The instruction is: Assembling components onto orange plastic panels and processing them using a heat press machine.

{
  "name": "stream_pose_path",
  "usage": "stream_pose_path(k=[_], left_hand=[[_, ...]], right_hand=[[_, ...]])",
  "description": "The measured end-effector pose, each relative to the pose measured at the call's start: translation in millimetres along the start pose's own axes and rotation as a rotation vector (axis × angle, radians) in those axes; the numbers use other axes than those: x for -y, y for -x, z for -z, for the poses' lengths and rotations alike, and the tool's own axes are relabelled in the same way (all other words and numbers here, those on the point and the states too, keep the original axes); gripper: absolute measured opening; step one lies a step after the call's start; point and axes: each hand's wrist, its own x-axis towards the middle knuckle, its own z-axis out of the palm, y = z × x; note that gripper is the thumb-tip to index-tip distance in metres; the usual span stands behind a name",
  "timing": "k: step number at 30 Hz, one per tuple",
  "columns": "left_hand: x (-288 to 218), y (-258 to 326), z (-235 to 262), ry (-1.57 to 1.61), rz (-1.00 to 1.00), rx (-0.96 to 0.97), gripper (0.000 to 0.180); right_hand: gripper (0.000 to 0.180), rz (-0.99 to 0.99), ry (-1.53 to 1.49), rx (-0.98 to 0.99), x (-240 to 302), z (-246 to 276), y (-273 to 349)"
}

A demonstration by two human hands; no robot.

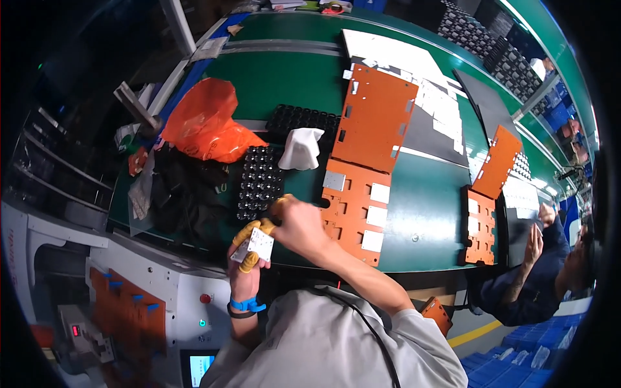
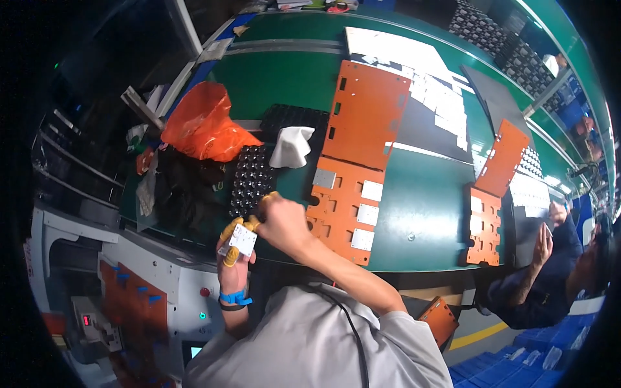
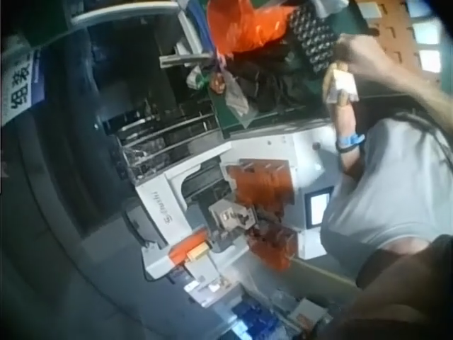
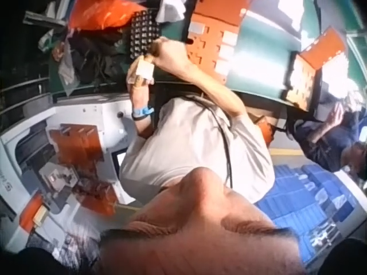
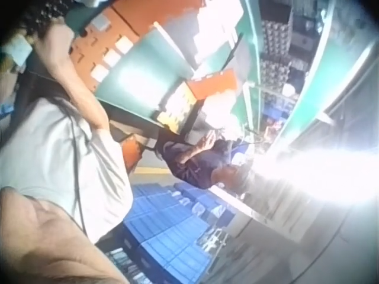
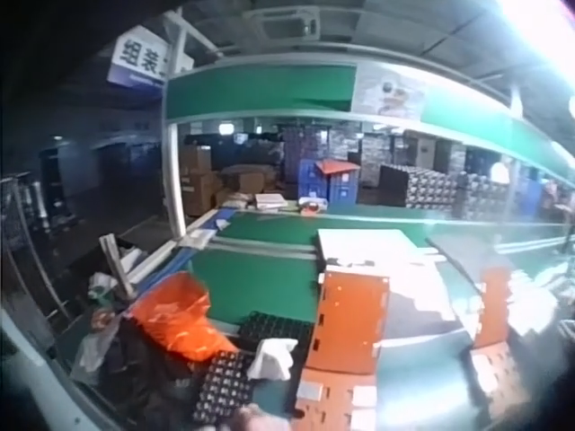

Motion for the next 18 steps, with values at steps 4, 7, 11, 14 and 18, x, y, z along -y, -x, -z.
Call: stream_pose_path(k=[4,7,11,14,18], left_hand=[[-1,-9,-19,0.039,-0.072,0.102,0.077],[-4,-11,-37,-0.059,-0.097,0.107,0.084],[-3,-10,-48,-0.077,-0.111,0.203,0.077],[2,-10,-60,-0.172,-0.236,0.248,0.072],[5,-4,-74,-0.377,-0.351,0.210,0.066]], right_hand=[[0.025,-0.094,-0.460,-0.144,-11,38,20],[0.016,-0.079,-0.835,-0.008,1,73,38],[0.015,0.050,-0.911,-0.004,-2,82,54],[0.017,-0.002,-0.923,-0.005,-8,85,59],[0.020,-0.098,-1.110,0.009,-14,83,65]])
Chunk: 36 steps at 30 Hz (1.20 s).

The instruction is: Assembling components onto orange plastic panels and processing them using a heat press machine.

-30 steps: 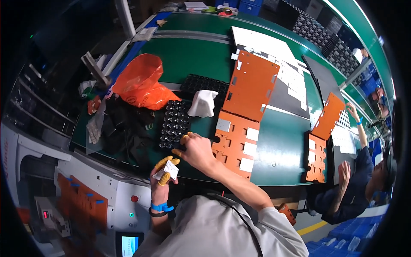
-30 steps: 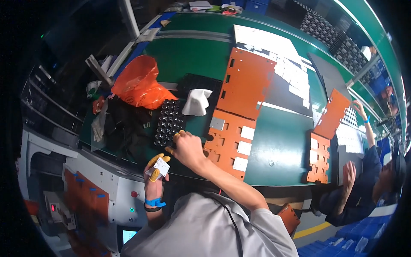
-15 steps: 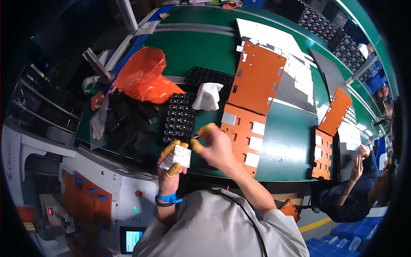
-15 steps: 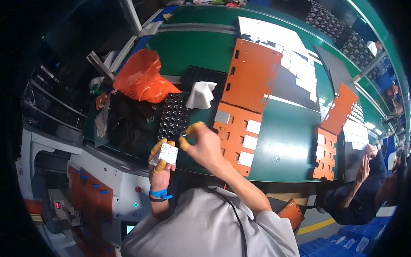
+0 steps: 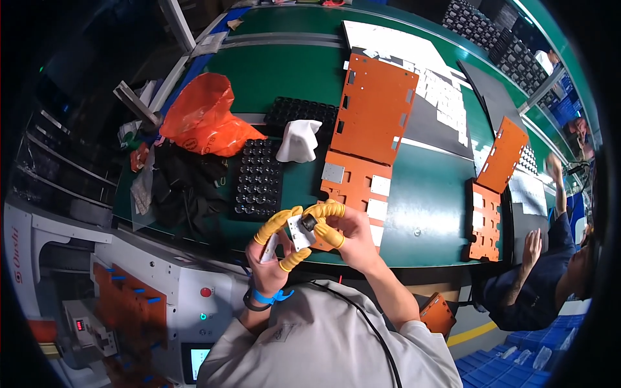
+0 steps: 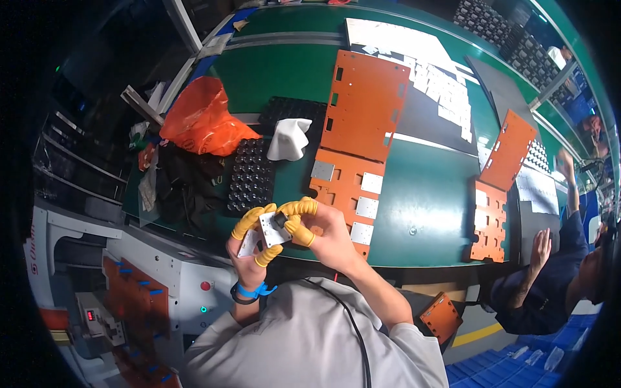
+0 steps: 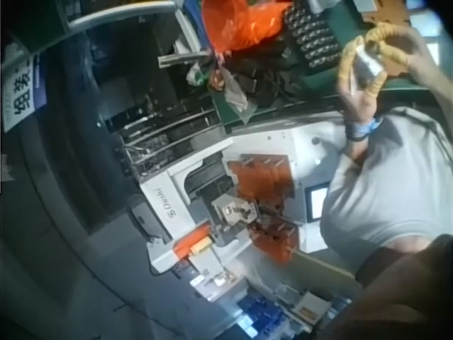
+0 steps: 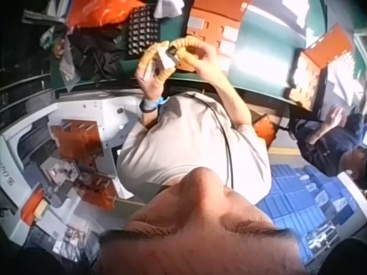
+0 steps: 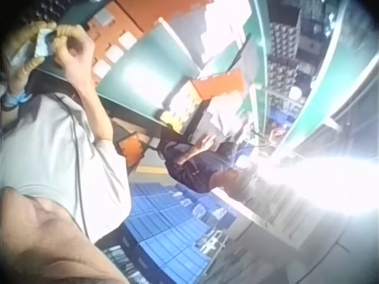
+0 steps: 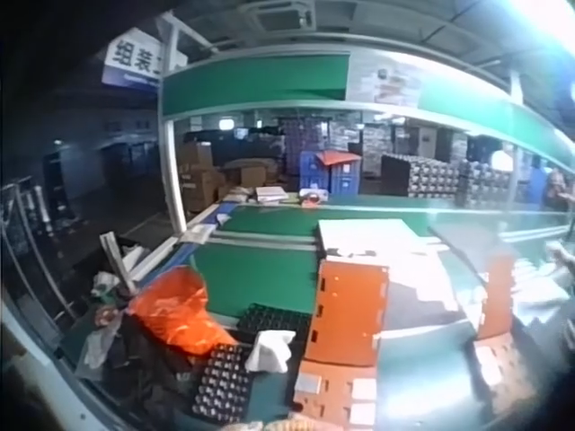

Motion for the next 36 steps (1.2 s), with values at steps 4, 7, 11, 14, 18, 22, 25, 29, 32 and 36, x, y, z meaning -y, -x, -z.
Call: stream_pose_path(k=[4,7,11,14,18,22,25,29,32,36], left_hand=[[-2,2,-10,-0.293,-0.172,-0.023,0.058],[2,4,-12,-0.459,-0.254,-0.023,0.059],[12,6,-13,-0.556,-0.290,-0.026,0.058],[16,7,-11,-0.708,-0.388,0.027,0.056],[18,8,-15,-0.716,-0.425,0.052,0.056],[12,9,-21,-0.637,-0.314,0.046,0.056],[10,8,-26,-0.569,-0.208,0.075,0.057],[22,10,-34,-0.138,0.031,-0.021,0.060],[18,4,-27,0.086,0.310,0.002,0.055],[30,4,-26,0.193,0.503,-0.018,0.054]], right_hand=[[0.023,-0.010,-0.085,-0.049,-4,5,3],[0.021,-0.067,-0.044,-0.058,5,5,8],[0.021,-0.134,0.000,-0.097,10,6,12],[0.022,-0.143,-0.016,-0.173,11,6,13],[0.024,-0.185,0.103,-0.146,14,11,14],[0.026,-0.188,0.241,-0.078,18,19,14],[0.027,-0.008,0.226,-0.196,13,17,15],[0.031,0.280,0.584,-0.173,0,25,22],[0.043,0.378,0.838,-0.131,-2,32,28],[0.046,0.420,1.091,-0.125,-10,33,31]])
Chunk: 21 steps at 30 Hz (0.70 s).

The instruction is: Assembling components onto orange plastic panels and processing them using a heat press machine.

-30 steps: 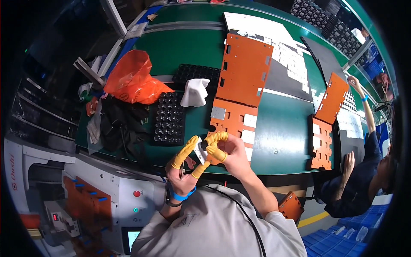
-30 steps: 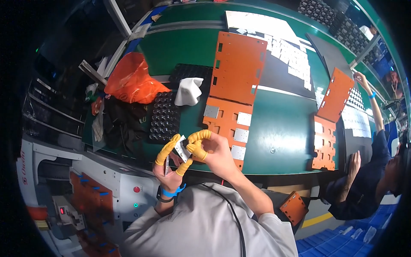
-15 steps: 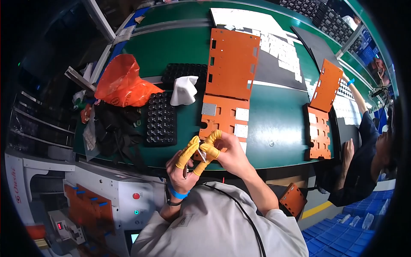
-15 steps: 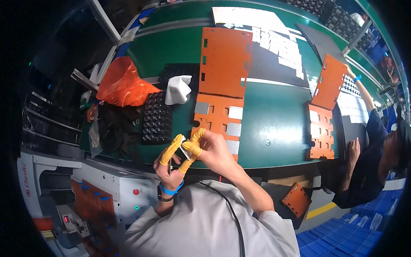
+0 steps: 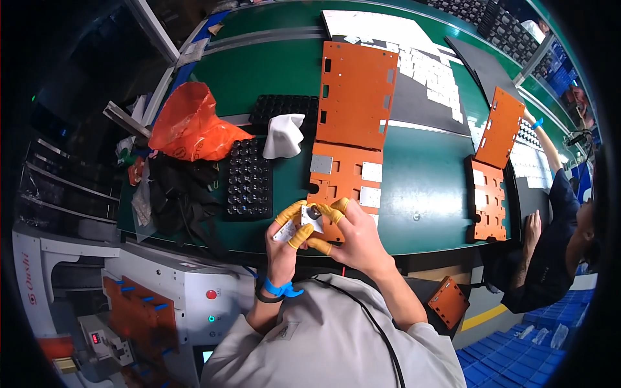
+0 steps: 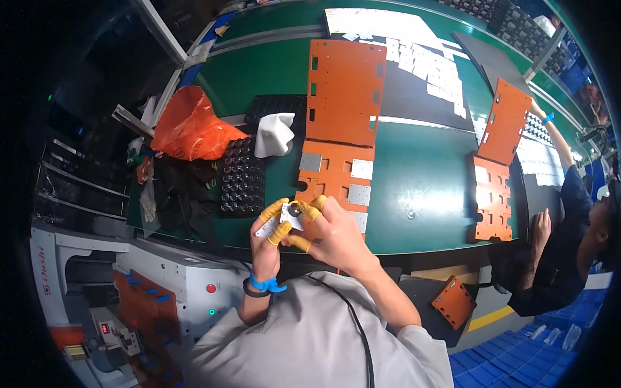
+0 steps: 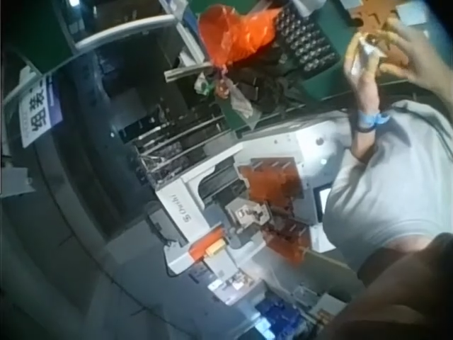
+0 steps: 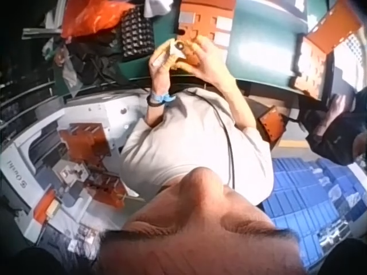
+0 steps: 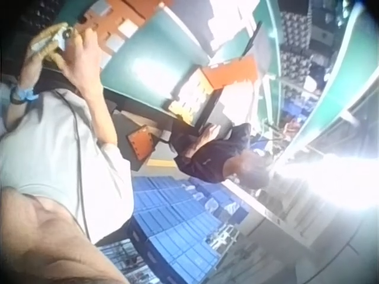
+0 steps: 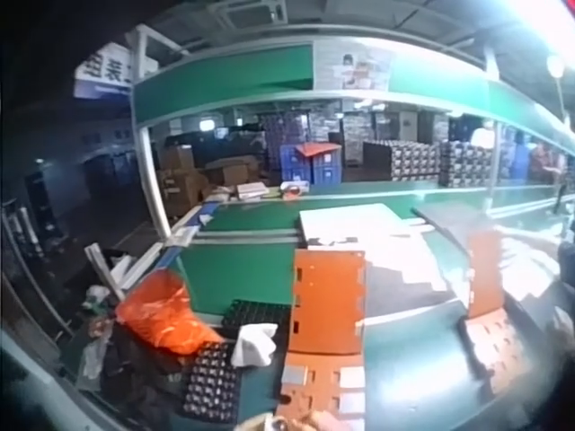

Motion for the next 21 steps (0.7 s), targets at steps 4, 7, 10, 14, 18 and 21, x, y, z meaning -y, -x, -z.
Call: stream_pose_path(k=[4,7,10,14,18,21], left_hand=[[5,-2,-6,-0.173,-0.063,0.040,0.053],[3,-4,-14,-0.162,-0.076,0.022,0.045],[9,-12,-9,-0.221,-0.043,0.079,0.036],[9,-14,-11,-0.203,-0.020,0.182,0.032],[7,-17,-21,-0.313,0.010,0.185,0.028],[13,-33,-22,-0.664,-0.296,0.031,0.025]], right_hand=[[0.039,-0.081,0.125,-0.158,-10,-19,7],[0.032,-0.116,0.061,-0.281,-11,-16,8],[0.031,-0.219,-0.197,-0.263,-11,-19,20],[0.026,-0.161,-0.284,-0.178,-17,-11,24],[0.027,-0.155,-0.208,-0.138,-31,-6,37],[0.037,-0.222,-0.229,-0.186,-39,0,42]])
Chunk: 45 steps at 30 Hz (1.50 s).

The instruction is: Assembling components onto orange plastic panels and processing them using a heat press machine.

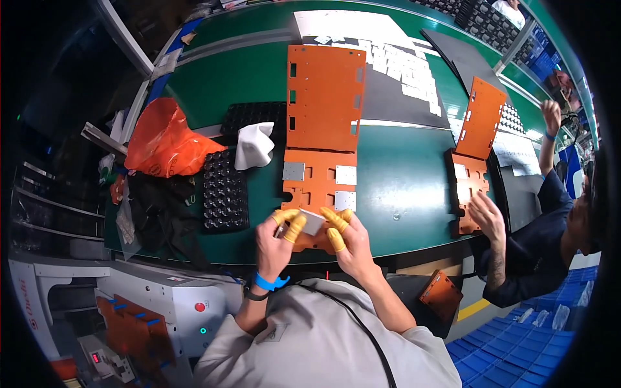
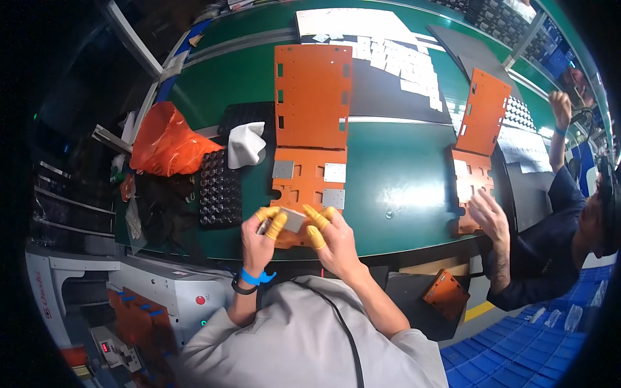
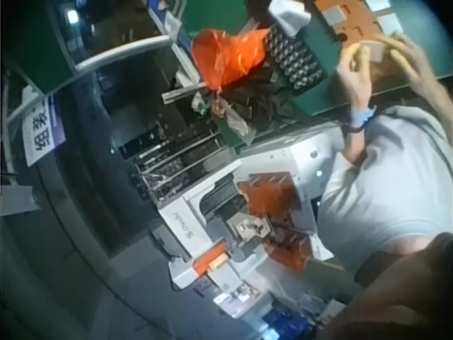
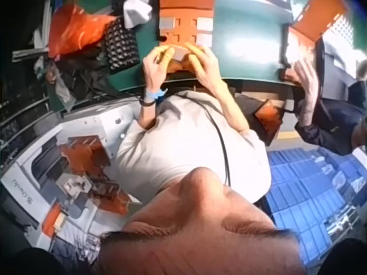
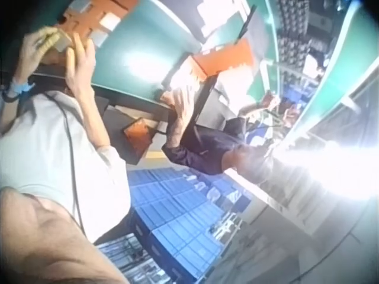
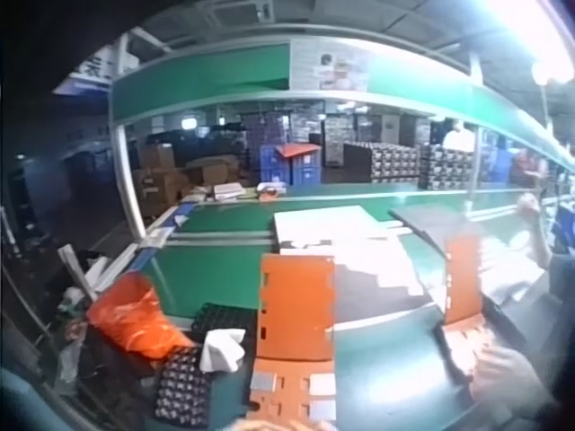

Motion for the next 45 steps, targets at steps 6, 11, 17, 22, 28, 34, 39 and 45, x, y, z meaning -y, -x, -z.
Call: stream_pose_path(k=[6,11,17,22,28,34,39,45], left_hand=[[10,-33,11,-0.564,0.041,-0.165,0.021],[15,-39,5,-0.742,0.066,-0.109,0.020],[20,-42,-4,-0.786,0.125,-0.072,0.022],[27,-42,-6,-0.793,0.161,-0.065,0.018],[24,-41,-6,-0.764,0.173,-0.078,0.024],[14,-24,1,-0.701,0.077,-0.111,0.034],[-4,10,15,-0.572,0.012,-0.093,0.041],[-13,42,45,-0.262,0.109,0.157,0.022]], right_hand=[[0.028,-0.184,-0.022,-0.130,-9,20,12],[0.030,-0.213,-0.045,-0.132,-13,20,20],[0.030,-0.218,-0.010,-0.134,-14,20,21],[0.029,-0.200,-0.029,-0.138,-13,18,21],[0.028,-0.200,-0.022,-0.136,-11,14,22],[0.027,-0.199,-0.003,-0.124,-4,10,20],[0.024,-0.190,0.019,-0.115,-1,-4,13],[0.027,0.046,-0.098,0.081,12,-51,-26]])
